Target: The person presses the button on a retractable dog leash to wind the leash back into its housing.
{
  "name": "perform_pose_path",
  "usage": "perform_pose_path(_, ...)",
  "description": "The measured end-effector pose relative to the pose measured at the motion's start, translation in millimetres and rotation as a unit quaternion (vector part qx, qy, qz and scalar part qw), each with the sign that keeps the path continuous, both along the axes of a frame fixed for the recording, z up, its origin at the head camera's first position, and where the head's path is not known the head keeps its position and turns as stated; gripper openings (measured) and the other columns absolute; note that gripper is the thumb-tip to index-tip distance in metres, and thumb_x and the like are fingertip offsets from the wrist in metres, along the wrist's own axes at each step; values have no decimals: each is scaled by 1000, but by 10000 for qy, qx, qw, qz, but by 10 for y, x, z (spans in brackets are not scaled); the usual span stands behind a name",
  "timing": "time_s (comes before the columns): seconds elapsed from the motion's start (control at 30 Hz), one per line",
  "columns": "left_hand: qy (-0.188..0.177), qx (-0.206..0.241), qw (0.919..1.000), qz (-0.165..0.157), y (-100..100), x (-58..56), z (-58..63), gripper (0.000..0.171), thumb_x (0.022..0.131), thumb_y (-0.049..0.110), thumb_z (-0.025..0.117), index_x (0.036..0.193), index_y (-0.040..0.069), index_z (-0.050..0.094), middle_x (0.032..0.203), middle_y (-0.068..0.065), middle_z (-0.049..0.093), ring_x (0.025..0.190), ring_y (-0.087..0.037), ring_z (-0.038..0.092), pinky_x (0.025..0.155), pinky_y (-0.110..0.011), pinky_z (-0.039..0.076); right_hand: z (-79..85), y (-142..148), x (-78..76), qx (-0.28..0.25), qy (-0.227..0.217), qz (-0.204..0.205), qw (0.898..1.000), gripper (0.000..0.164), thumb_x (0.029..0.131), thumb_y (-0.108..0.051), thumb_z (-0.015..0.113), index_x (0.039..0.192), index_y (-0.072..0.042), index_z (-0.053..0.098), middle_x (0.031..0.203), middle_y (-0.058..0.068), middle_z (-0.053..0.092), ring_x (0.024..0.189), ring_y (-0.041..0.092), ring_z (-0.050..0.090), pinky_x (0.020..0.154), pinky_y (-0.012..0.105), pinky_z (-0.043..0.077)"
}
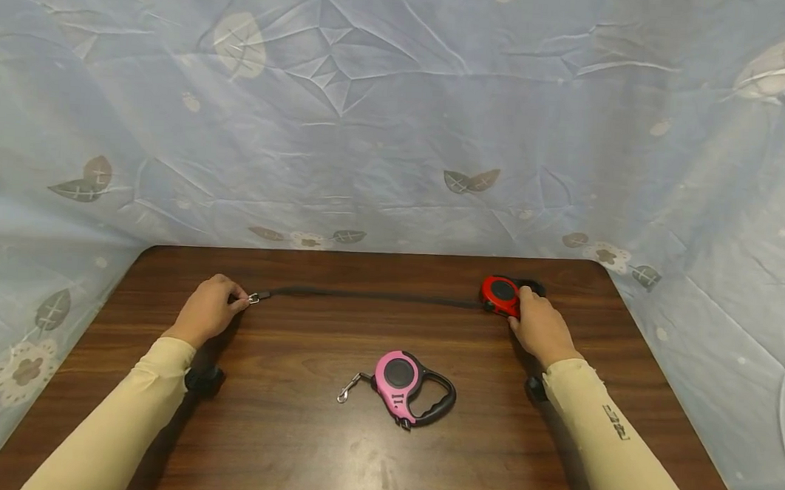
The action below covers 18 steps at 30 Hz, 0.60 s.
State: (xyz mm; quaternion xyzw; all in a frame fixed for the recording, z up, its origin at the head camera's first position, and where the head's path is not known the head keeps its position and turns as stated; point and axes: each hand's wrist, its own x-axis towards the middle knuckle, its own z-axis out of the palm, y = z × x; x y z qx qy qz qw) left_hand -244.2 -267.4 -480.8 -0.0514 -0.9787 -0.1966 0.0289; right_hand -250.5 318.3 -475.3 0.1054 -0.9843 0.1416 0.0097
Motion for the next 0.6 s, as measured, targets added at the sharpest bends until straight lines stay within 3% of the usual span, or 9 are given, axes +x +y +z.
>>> perform_pose_path(0.17, 282, -166, 9994, -99, -12, 28, -33, 12, 100, 11, 67, 93, 1, 69, 101, -25, 62, 98, -48, 60, 80, -60, 52, 5, 14, 25, 80, 81, 38, 9999, 43, 95, -11, 75, 120, 10, 48, 103, 29, 67, 84, 42, 68, 73, 58, 54)
perform_pose_path(0.3, 349, -1, 9994, -87, -34, 46, -5, 10, 103, 8, 63, 98, -1, 62, 93, -22, 65, 89, -43, 64, 78, -57, 53, 24, 16, 41, 288, 60, 50, 9996, 63, 95, -18, 74, 142, 9, 42, 119, 34, 66, 103, 50, 66, 97, 69, 44)
perform_pose_path(0.4, 206, 122, 9997, 10, -41, 59, 38, 11, 104, 10, 61, 106, -1, 60, 98, -22, 70, 88, -39, 67, 78, -56, 54, 39, 25, 59, 431, -128, 27, 9990, 72, 95, -23, 71, 153, 5, 37, 125, 34, 64, 111, 50, 63, 101, 70, 35)
perform_pose_path(0.5, 44, 164, 9998, 77, -50, 83, 71, 17, 105, 14, 61, 114, -1, 63, 109, -23, 72, 92, -40, 70, 79, -58, 54, 49, 41, 79, 514, -287, 35, 9983, 76, 94, -27, 68, 156, 3, 36, 126, 33, 64, 104, 44, 66, 94, 65, 37)
perform_pose_path(0.6, 15, 149, 9999, 74, -75, 111, 75, 21, 104, 18, 64, 115, 2, 71, 114, -22, 73, 97, -43, 70, 80, -59, 55, 64, 59, 94, 501, -309, 89, 9982, 77, 92, -29, 68, 155, 3, 38, 110, 26, 72, 85, 34, 66, 94, 62, 36)
